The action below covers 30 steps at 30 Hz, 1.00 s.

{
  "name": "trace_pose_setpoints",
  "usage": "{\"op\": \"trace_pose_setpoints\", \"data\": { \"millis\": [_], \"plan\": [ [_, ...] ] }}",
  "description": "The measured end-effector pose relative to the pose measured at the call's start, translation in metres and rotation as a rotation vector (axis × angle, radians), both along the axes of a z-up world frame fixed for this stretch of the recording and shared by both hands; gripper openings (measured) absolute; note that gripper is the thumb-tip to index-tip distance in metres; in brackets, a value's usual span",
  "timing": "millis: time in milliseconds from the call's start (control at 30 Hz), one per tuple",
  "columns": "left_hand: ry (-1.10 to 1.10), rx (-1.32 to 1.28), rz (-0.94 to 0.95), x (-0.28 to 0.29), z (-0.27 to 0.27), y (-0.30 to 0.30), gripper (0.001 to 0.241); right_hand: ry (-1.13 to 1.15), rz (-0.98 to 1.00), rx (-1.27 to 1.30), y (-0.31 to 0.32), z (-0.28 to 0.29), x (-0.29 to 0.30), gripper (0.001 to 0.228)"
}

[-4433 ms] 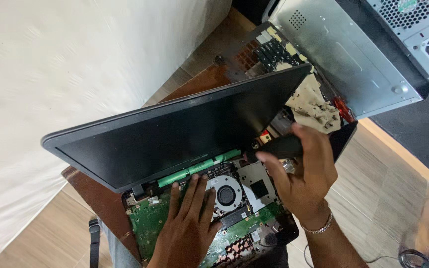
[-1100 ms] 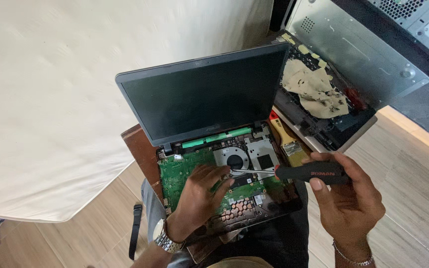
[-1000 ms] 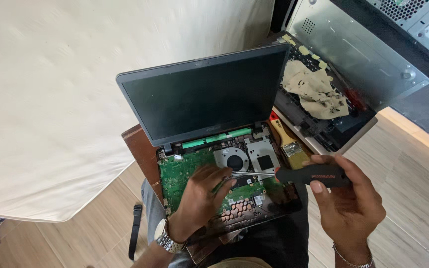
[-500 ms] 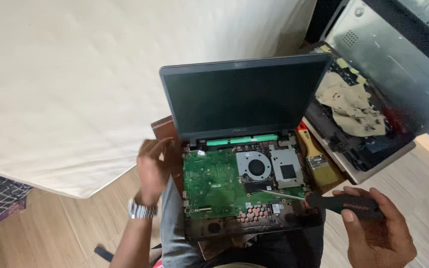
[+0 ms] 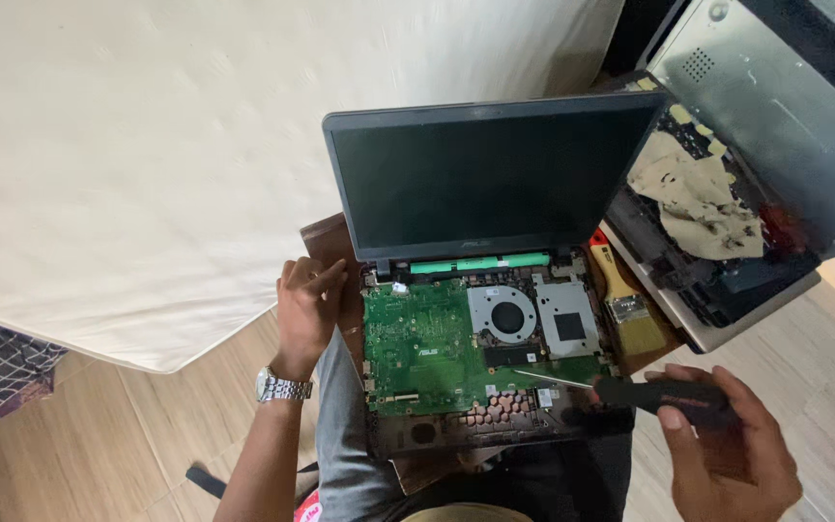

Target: The person uses a screwdriver to remove screws from the internal components of a disassembled laptop resting on their lap. They systematically unscrew parts of the motherboard and cooling system, occasionally adjusting the laptop's position.

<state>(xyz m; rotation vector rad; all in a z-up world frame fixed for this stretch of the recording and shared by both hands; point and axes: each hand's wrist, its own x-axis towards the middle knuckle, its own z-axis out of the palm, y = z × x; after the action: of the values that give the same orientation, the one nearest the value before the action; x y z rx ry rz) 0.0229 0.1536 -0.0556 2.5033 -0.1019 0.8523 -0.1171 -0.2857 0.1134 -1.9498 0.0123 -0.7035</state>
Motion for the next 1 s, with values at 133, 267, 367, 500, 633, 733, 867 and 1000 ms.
{"op": "trace_pose_setpoints", "data": {
  "millis": [133,267,367,500,633,733,867,1000],
  "plan": [
    [-0.055,-0.01,0.039,0.002,-0.009,-0.005,0.021,-0.058,0.071,0.104,-0.008,-0.014,-0.005,0.057],
    [-0.009,0.045,0.073,0.014,-0.013,-0.006,0.035,0.117,-0.073,-0.029,-0.001,-0.008,-0.011,0.053],
    [0.013,0.023,0.062,0.027,-0.014,-0.01,0.031,0.162,0.005,-0.004,-0.024,-0.022,-0.01,0.061],
    [0.075,-0.085,-0.017,0.035,0.006,-0.017,0.02,0.153,0.046,-0.004,-0.051,-0.057,-0.001,0.067],
    [0.096,-0.22,0.039,0.052,-0.033,-0.018,0.023,0.169,0.062,-0.091,-0.052,-0.063,-0.003,0.078],
    [0.036,-0.28,0.115,0.055,-0.042,-0.021,0.021,0.202,0.053,0.001,-0.044,-0.062,-0.001,0.072],
    [0.013,-0.295,0.08,0.048,-0.035,-0.023,0.01,0.145,0.128,-0.039,-0.041,-0.063,-0.002,0.074],
    [-0.135,-0.369,0.033,0.021,-0.011,-0.02,0.01,0.233,0.046,-0.219,-0.01,-0.023,-0.016,0.095]
  ]
}}
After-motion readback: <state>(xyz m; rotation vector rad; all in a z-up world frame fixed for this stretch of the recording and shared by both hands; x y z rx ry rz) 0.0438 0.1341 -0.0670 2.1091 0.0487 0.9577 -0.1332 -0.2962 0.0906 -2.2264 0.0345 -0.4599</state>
